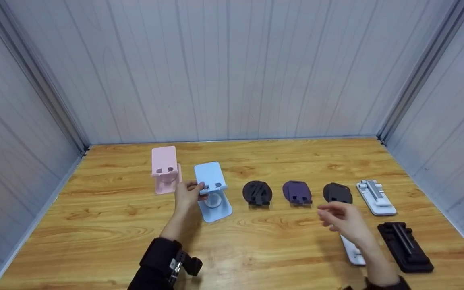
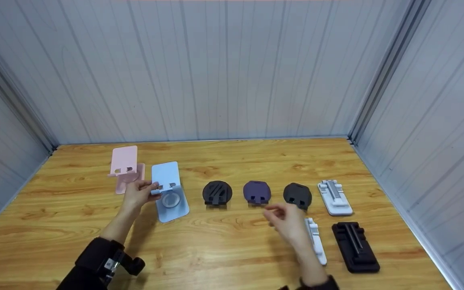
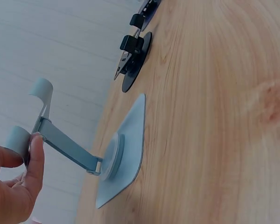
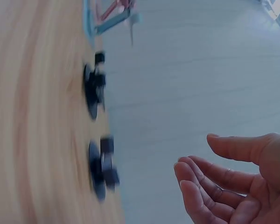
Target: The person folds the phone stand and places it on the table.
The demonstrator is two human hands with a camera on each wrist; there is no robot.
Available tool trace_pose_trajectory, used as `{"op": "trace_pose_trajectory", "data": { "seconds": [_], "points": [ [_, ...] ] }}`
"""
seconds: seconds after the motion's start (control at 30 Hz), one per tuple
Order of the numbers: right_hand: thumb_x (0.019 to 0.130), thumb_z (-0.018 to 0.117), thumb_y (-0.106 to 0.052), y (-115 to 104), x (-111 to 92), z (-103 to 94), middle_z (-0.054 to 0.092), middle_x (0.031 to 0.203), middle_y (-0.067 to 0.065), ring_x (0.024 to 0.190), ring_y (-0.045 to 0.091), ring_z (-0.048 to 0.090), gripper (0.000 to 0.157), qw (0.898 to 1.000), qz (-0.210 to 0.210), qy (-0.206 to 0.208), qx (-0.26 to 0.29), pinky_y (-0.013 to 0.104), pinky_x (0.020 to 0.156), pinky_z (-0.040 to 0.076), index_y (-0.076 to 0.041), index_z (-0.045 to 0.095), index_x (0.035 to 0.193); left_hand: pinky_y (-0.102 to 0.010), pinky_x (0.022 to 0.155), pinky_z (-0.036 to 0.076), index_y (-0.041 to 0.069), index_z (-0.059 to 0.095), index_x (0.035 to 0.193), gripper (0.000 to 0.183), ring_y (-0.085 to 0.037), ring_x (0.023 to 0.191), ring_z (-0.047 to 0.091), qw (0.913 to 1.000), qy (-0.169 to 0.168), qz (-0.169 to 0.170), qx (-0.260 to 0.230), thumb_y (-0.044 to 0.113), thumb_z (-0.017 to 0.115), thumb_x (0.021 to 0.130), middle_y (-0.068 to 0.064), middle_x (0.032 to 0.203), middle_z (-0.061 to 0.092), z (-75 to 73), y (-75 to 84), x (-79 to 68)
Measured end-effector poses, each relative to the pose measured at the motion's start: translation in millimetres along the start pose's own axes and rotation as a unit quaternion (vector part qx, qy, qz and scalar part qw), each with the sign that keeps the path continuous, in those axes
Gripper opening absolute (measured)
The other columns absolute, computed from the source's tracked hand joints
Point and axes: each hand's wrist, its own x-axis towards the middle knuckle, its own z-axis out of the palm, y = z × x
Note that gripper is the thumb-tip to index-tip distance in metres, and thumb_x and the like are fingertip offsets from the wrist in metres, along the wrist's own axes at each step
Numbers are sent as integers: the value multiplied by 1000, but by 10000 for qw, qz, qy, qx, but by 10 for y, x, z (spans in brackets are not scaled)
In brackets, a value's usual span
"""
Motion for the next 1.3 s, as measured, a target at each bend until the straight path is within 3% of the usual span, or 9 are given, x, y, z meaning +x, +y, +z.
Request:
{"op": "trace_pose_trajectory", "data": {
  "seconds": [0.1, 0.23, 0.4, 0.57, 0.73, 0.87, 1.13, 1.3],
  "points": [
    [109, 65, -2, -138, 80, 238, 77, 100, 21, 83, 17, 72, 31, 9986, -378, -302, 213, 24, 71, 63, 23, 63, 128, -21, 62, 64, -32, 57, 117, 19, -11, 62, 69, 9997, -21, 27, -227, -17, 56, 106, -28, 88, 75, -7, -19, -26],
    [109, 66, -3, -257, 168, 466, 77, 98, 19, 83, 21, 73, 31, 9961, -580, -556, 355, 24, 70, 62, 23, 64, 126, -21, 62, 64, -31, 59, 116, 18, -10, 63, 69, 9996, 3, -43, -290, -17, 56, 106, -15, 82, 74, -17, -24, -90],
    [109, 65, -4, -325, 258, 647, 77, 95, 14, 82, 23, 74, 30, 9928, -735, -832, 461, 26, 68, 62, 22, 66, 124, -22, 62, 64, -31, 59, 117, 18, -11, 66, 70, 9993, -24, -59, -367, -17, 57, 106, -13, 81, 74, 16, -18, -187],
    [109, 66, -2, -361, 334, 821, 77, 92, 14, 82, 33, 76, 27, 9911, -773, -956, 514, 27, 67, 63, 22, 68, 121, -22, 62, 64, -30, 59, 113, 15, -11, 69, 70, 9983, -232, 192, -508, -17, 57, 105, -11, 79, 74, 91, 52, -312],
    [108, 66, 0, -359, 413, 1046, 76, 96, 23, 80, 25, 75, 27, 9926, -410, -940, 644, 30, 69, 65, 23, 65, 122, -22, 64, 65, -29, 60, 117, 17, -10, 72, 70, 9962, -505, 240, -670, -15, 58, 106, -10, 82, 75, 203, 179, -462],
    [112, 59, -2, -323, 456, 1165, 74, 104, 28, 84, 29, 76, 29, 9923, -41, -949, 798, 35, 74, 68, 24, 61, 125, -24, 66, 66, -28, 60, 117, 18, -10, 74, 71, 9933, -817, 451, -678, -14, 59, 106, -12, 85, 76, 294, 261, -597],
    [116, 44, -4, -252, 490, 1179, 64, 88, 9, 70, 13, 62, 33, 9804, 333, -1118, 1591, 23, 61, 58, 23, 60, 125, -24, 65, 66, -27, 62, 114, 16, -7, 73, 71, 9849, -1322, 827, -751, -14, 59, 106, -10, 84, 76, 411, 318, -804],
    [118, 41, -9, -248, 478, 1165, 61, 82, 3, 66, 11, 58, 35, 9714, 742, -937, 2051, 22, 58, 51, 19, 60, 124, -26, 66, 66, -28, 62, 117, 18, -6, 74, 72, 9824, -1470, 936, -674, -14, 59, 107, -9, 86, 76, 457, 316, -879]
  ]
}}
